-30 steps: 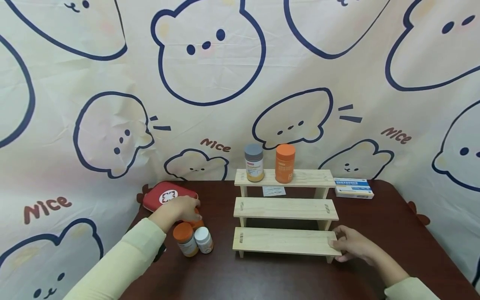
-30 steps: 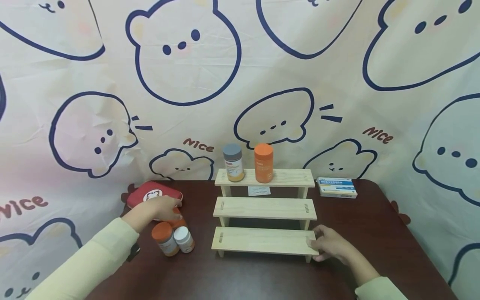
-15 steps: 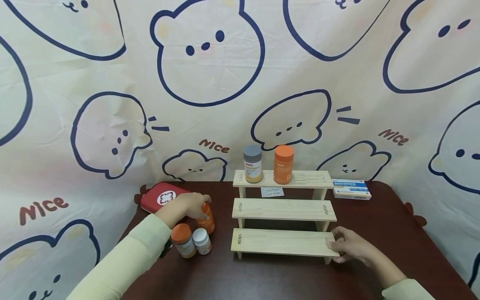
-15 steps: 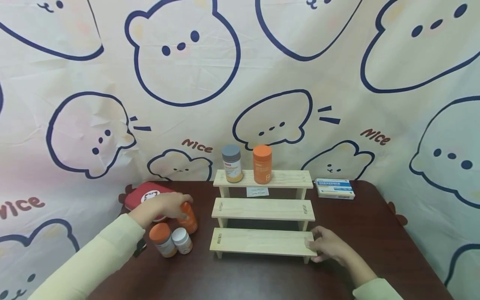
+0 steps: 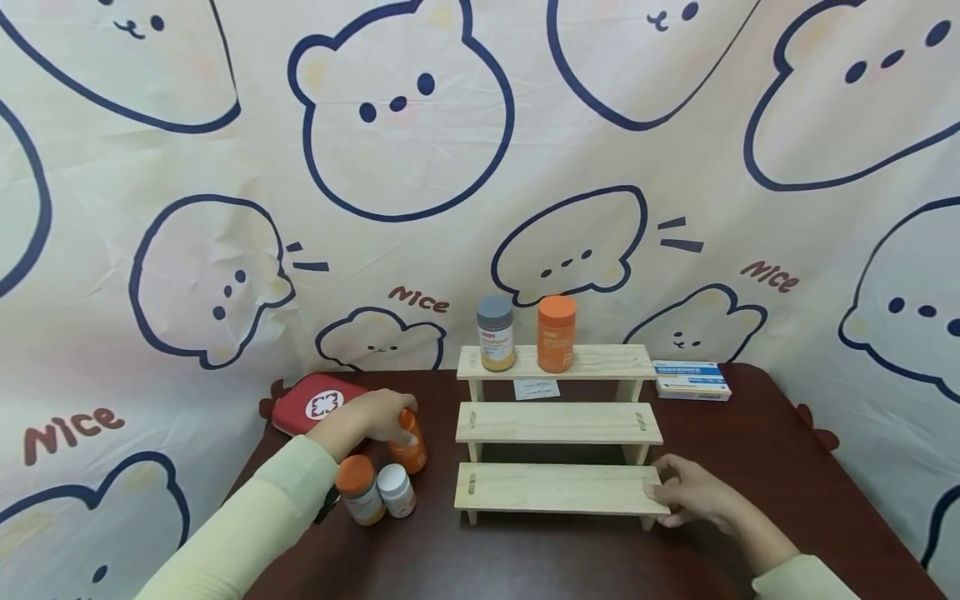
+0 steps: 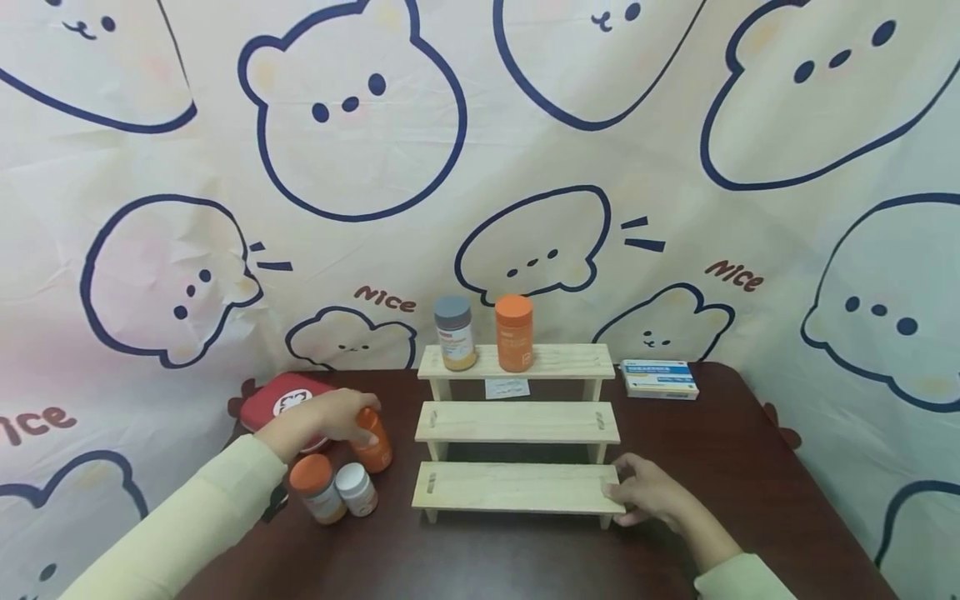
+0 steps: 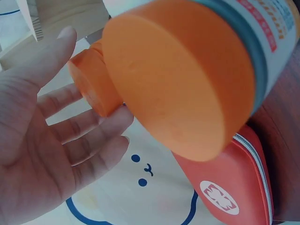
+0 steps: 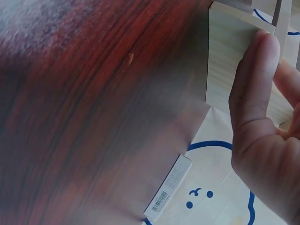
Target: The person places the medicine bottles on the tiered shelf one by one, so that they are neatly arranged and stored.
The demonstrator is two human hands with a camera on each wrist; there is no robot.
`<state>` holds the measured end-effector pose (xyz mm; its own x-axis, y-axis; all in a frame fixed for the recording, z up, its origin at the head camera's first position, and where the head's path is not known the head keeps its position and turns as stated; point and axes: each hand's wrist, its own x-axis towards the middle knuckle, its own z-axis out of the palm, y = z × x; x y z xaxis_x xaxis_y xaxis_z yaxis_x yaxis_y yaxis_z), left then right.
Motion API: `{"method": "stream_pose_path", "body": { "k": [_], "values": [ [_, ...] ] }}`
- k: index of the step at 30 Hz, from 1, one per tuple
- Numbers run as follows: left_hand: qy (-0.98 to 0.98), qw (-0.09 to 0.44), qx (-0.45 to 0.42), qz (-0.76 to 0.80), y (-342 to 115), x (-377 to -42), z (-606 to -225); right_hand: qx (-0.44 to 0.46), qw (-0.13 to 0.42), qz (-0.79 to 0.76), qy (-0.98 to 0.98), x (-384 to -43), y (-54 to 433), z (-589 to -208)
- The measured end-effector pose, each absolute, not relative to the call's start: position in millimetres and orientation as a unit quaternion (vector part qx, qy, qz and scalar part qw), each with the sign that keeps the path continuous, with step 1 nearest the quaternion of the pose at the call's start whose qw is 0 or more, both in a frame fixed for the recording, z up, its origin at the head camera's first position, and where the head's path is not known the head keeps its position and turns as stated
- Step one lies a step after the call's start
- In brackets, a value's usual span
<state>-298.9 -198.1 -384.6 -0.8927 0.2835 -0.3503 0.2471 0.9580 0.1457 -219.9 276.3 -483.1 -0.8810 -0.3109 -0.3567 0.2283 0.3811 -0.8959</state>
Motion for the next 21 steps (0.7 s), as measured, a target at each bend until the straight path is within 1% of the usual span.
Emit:
{"method": "stream_pose_path", "body": {
  "k": [3,7,10,13,21],
  "values": [
    [0.973,0.182,0.137,0.05,-197,-300,-386,-0.026,0.244,-0.559,0.792,-221,277,-485],
    [0.972,0.164,0.159,0.054,-196,-302,-388,-0.02,0.24,-0.561,0.792,-223,276,-485],
    [0.971,0.155,0.169,0.061,-196,-301,-382,-0.016,0.238,-0.561,0.793,-224,274,-486],
    [0.971,0.145,0.178,0.071,-193,-298,-369,-0.01,0.235,-0.561,0.794,-224,274,-486],
    [0.966,0.119,0.226,0.048,-173,-287,-317,-0.007,0.226,-0.557,0.799,-221,275,-483]
  ]
}}
